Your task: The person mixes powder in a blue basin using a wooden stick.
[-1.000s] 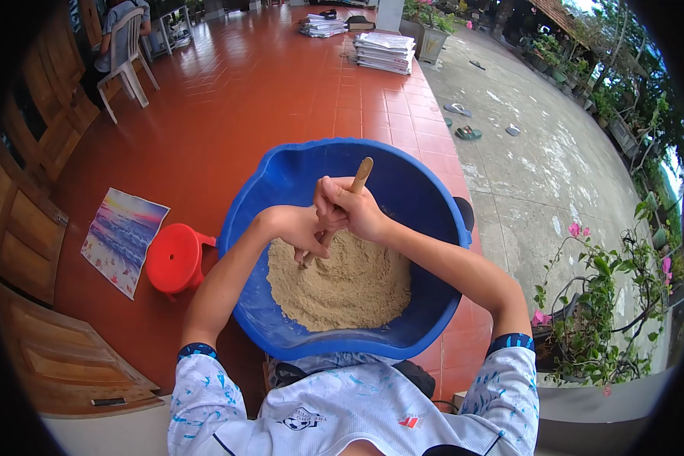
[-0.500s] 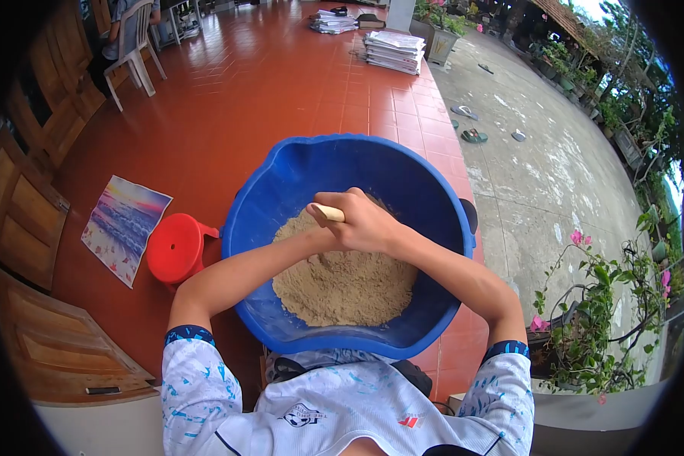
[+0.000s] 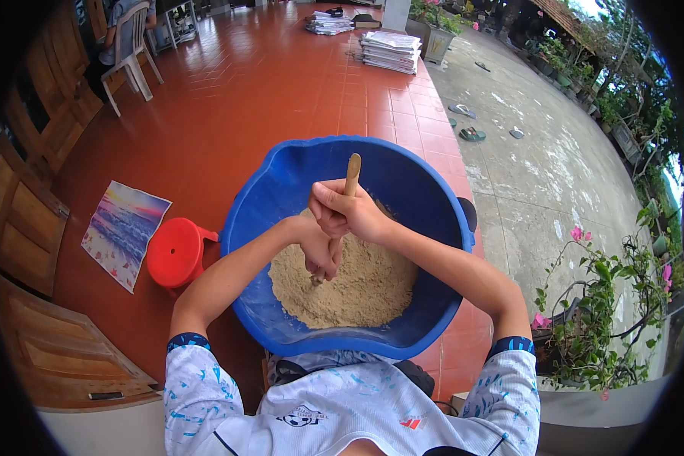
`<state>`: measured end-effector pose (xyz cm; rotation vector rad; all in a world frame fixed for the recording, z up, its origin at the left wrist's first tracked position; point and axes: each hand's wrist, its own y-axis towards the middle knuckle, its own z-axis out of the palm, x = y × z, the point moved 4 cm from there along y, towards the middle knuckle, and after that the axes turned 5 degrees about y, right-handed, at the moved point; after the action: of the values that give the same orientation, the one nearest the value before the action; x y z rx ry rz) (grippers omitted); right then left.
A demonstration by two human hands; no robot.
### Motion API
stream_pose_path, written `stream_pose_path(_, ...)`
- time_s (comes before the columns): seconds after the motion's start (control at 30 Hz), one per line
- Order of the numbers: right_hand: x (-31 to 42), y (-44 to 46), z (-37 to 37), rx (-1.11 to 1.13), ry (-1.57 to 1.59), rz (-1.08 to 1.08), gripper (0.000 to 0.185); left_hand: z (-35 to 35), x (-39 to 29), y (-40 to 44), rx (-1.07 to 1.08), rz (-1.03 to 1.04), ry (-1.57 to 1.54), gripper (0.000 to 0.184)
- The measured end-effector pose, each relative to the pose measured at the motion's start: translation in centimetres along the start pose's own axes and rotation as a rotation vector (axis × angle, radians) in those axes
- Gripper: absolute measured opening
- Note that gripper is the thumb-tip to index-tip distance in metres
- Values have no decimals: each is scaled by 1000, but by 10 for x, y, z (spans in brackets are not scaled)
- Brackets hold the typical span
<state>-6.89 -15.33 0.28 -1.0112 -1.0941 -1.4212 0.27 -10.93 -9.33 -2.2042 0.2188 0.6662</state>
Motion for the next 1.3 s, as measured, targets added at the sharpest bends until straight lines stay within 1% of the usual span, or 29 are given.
stream_pose_path(0.03, -2, 1, -1, 3, 97, 113, 41, 8, -9, 3, 130, 58, -123, 27)
stream_pose_path(0.07, 0, 2, 1, -60, 72, 154, 41, 12, -13, 7, 128, 59, -127, 27)
stream_pose_path(0.1, 6, 2, 5, -57, 72, 157, 41, 13, -21, 11, 80, 155, -168, 28)
stream_pose_path(0.13, 10, 1, 5, -127, -60, 232, 41, 13, -29, 14, 32, 250, -208, 30)
stream_pose_path(0.17, 11, 0, 4, -197, -193, 306, 41, 14, -36, 18, 30, 250, -210, 30)
stream_pose_path(0.2, 12, 0, 5, -194, -194, 307, 41, 9, -46, 22, -109, 326, -215, 29)
stream_pose_path(0.27, 17, -1, 9, -165, -650, 193, 34, 4, -59, 24, -423, 524, -203, 29)
stream_pose_path(0.3, 12, -3, 9, -161, -654, 195, 34, 3, -55, 26, -430, 526, -205, 29)
stream_pose_path(0.37, 7, -8, 19, -59, -866, -227, 23, -4, -38, 22, -549, 530, -261, 26)
stream_pose_path(0.4, 1, -11, 20, -83, -987, -194, 16, -8, -28, 16, -607, 529, -288, 25)
stream_pose_path(0.43, -4, -8, 15, -80, -985, -194, 16, -12, -17, 9, -661, 526, -315, 24)
stream_pose_path(0.5, -5, 1, 13, 67, -982, -454, 20, -19, 5, -5, -759, 517, -363, 22)
stream_pose_path(0.6, 7, 8, 9, -8, -789, -358, 30, -37, 27, -15, -905, 509, -421, 21)
stream_pose_path(0.63, 8, 9, 6, -66, -666, -300, 34, -42, 30, -13, -900, 508, -417, 21)
stream_pose_path(0.7, 10, 5, 3, -98, -612, -281, 35, -40, 43, 8, -654, 94, 274, 16)
stream_pose_path(0.73, 9, 2, 1, -106, -429, -219, 33, -36, 46, 9, -708, 199, 296, 11)
stream_pose_path(0.77, 7, -1, -1, -113, -247, -155, 32, -36, 33, 0, -708, 201, 296, 11)
stream_pose_path(0.83, 8, -1, -6, -96, -224, -208, 33, -28, 6, -19, -337, -108, 136, 12)
stream_pose_path(0.87, 9, -1, -7, -98, -39, -171, 35, -19, 7, -13, -181, -108, -12, 18)
stream_pose_path(0.9, 9, 0, -7, -100, 147, -133, 37, -15, 7, -8, -184, -109, -16, 18)
stream_pose_path(0.97, 15, 3, -7, -117, 144, -126, 39, 2, -4, 2, 11, 22, -205, 27)
stream_pose_path(1.0, 16, 3, -9, -190, 109, -34, 39, 6, -5, 8, 9, 23, -208, 27)
stream_pose_path(1.03, 15, 3, -13, -262, 73, 58, 38, 8, -8, 15, -17, 117, -251, 30)
stream_pose_path(1.07, 14, 3, -13, -269, 50, 69, 40, 9, -13, 20, -42, 210, -293, 32)
stream_pose_path(1.1, 19, 3, -12, -268, 51, 71, 40, 8, -24, 14, -41, 210, -296, 32)
stream_pose_path(1.17, 30, -3, -9, -273, -97, 183, 41, -1, -47, 6, -171, 286, -288, 35)
stream_pose_path(1.2, 35, -6, -6, -272, -99, 185, 41, -1, -45, 20, -251, 375, -259, 34)
stream_pose_path(1.23, 41, -8, -2, -282, -208, 147, 42, -2, -45, 24, -254, 376, -262, 34)
stream_pose_path(1.3, 43, -11, 2, -285, -321, 110, 42, -10, -52, 22, -442, 394, -177, 36)
